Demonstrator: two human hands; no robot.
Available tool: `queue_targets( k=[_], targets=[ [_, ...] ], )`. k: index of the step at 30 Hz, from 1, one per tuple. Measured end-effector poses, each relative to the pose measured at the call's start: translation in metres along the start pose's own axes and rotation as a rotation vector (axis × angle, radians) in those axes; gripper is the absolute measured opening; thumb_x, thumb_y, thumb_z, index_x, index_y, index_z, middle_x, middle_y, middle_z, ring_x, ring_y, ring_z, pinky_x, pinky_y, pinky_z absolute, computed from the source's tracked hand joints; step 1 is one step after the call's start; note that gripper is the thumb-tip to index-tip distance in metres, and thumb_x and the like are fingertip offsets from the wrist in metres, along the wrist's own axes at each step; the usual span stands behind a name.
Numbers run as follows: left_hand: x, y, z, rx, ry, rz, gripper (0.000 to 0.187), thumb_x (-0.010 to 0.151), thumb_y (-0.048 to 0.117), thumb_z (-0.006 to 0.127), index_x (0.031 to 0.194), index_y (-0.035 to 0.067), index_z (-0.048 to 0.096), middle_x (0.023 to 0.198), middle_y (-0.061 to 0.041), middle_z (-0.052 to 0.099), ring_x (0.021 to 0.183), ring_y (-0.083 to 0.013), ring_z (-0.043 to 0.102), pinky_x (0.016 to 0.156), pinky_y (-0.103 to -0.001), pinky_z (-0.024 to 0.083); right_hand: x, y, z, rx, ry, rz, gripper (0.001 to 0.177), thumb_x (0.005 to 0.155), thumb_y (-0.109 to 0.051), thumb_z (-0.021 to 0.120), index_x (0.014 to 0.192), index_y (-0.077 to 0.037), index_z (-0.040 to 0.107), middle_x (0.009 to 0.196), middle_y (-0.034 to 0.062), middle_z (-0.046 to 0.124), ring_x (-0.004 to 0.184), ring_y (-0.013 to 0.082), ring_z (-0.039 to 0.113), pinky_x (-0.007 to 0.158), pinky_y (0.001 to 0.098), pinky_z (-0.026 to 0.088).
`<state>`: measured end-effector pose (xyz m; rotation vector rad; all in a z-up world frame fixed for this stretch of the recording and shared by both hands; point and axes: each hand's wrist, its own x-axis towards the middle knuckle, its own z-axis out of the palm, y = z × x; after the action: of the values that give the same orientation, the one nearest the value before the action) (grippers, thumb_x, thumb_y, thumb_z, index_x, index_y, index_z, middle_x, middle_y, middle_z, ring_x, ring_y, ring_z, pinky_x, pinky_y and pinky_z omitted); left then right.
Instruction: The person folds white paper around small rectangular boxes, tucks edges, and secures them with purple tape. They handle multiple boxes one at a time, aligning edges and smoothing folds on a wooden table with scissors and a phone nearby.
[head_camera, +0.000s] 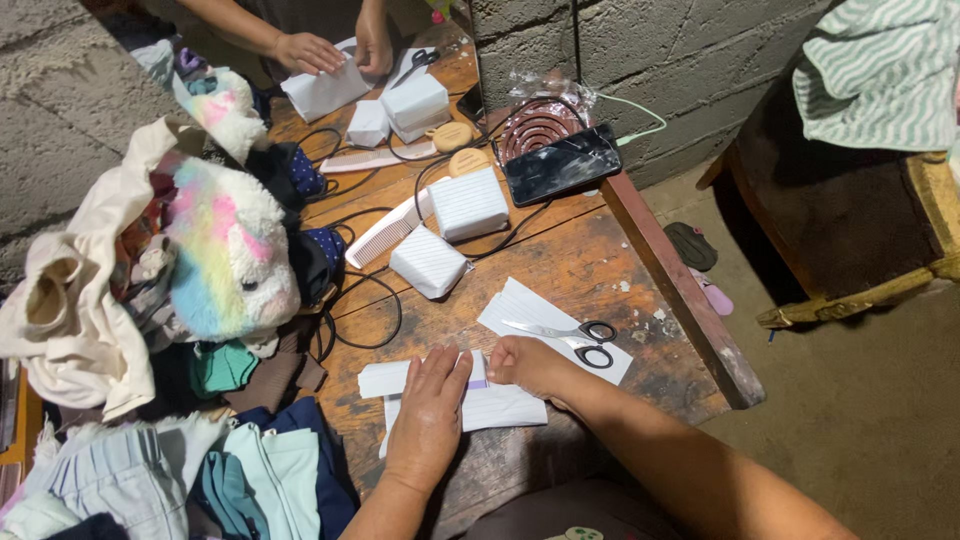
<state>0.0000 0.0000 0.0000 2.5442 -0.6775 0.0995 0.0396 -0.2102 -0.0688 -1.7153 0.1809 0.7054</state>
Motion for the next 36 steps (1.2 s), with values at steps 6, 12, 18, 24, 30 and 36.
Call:
queue_targets(
  k=[6, 12, 18, 24, 30, 36],
  targets=[
    [0.010, 0.017, -0.020, 0.056, -0.038, 0.041, 0.063, 0.083, -0.007, 0.056, 0.137, 0.023, 0.064, 0.137, -0.020, 0.055, 0.132, -0.0409, 0.050, 0.115, -0.058, 0.033, 0.002, 0.008, 0.004, 0.125, -0.002, -0.125, 0.007, 0.084, -0.003, 0.073, 0.090, -0.002, 0.070, 0.084, 0.0038, 0.073, 0.078, 0.0097, 0.065, 0.070, 0.0238, 0.053],
    [0.014, 0.021, -0.020, 0.114, -0.056, 0.065, 0.061, 0.080, -0.005, 0.058, 0.133, 0.024, 0.065, 0.135, -0.023, 0.054, 0.131, -0.0413, 0.049, 0.114, -0.059, 0.032, 0.002, 0.017, -0.001, 0.559, -0.182, -0.104, 0.028, 0.098, -0.020, 0.056, 0.107, 0.002, 0.072, 0.096, 0.0118, 0.076, 0.089, 0.0171, 0.074, 0.085, 0.0274, 0.059],
    [0.014, 0.020, -0.018, 0.127, -0.114, 0.027, 0.059, 0.078, -0.003, 0.060, 0.130, 0.025, 0.066, 0.135, -0.020, 0.053, 0.131, -0.0400, 0.049, 0.114, -0.060, 0.031, -0.046, -0.008, -0.018, 0.388, -0.244, -0.114, 0.036, 0.097, -0.020, 0.064, 0.127, -0.002, 0.061, 0.118, 0.0111, 0.071, 0.113, 0.0142, 0.066, 0.100, 0.0273, 0.049],
    [0.016, 0.023, -0.021, 0.132, -0.127, 0.022, 0.059, 0.078, -0.004, 0.062, 0.129, 0.026, 0.067, 0.134, -0.019, 0.054, 0.130, -0.0387, 0.050, 0.115, -0.060, 0.031, -0.067, -0.009, -0.019, 0.349, -0.239, -0.087, 0.038, 0.086, -0.005, 0.072, 0.123, -0.002, 0.060, 0.116, 0.0072, 0.069, 0.107, 0.0148, 0.066, 0.094, 0.0270, 0.052],
    [0.016, 0.025, -0.022, 0.122, -0.160, -0.003, 0.060, 0.076, -0.004, 0.065, 0.128, 0.024, 0.067, 0.133, -0.019, 0.053, 0.129, -0.0382, 0.051, 0.116, -0.061, 0.030, -0.062, 0.011, -0.007, 0.297, -0.100, -0.150, 0.020, 0.092, -0.002, 0.069, 0.111, 0.001, 0.067, 0.087, 0.0063, 0.069, 0.078, 0.0112, 0.064, 0.068, 0.0275, 0.050],
    [0.019, 0.028, -0.023, 0.125, -0.198, -0.053, 0.061, 0.077, -0.006, 0.063, 0.128, 0.027, 0.067, 0.134, -0.016, 0.053, 0.118, -0.0317, 0.056, 0.118, -0.062, 0.028, -0.066, 0.005, 0.010, 0.007, 0.148, -0.223, 0.009, 0.094, -0.009, 0.070, 0.098, -0.002, 0.068, 0.079, 0.0057, 0.066, 0.071, 0.0117, 0.061, 0.065, 0.0281, 0.050]
  ],
)
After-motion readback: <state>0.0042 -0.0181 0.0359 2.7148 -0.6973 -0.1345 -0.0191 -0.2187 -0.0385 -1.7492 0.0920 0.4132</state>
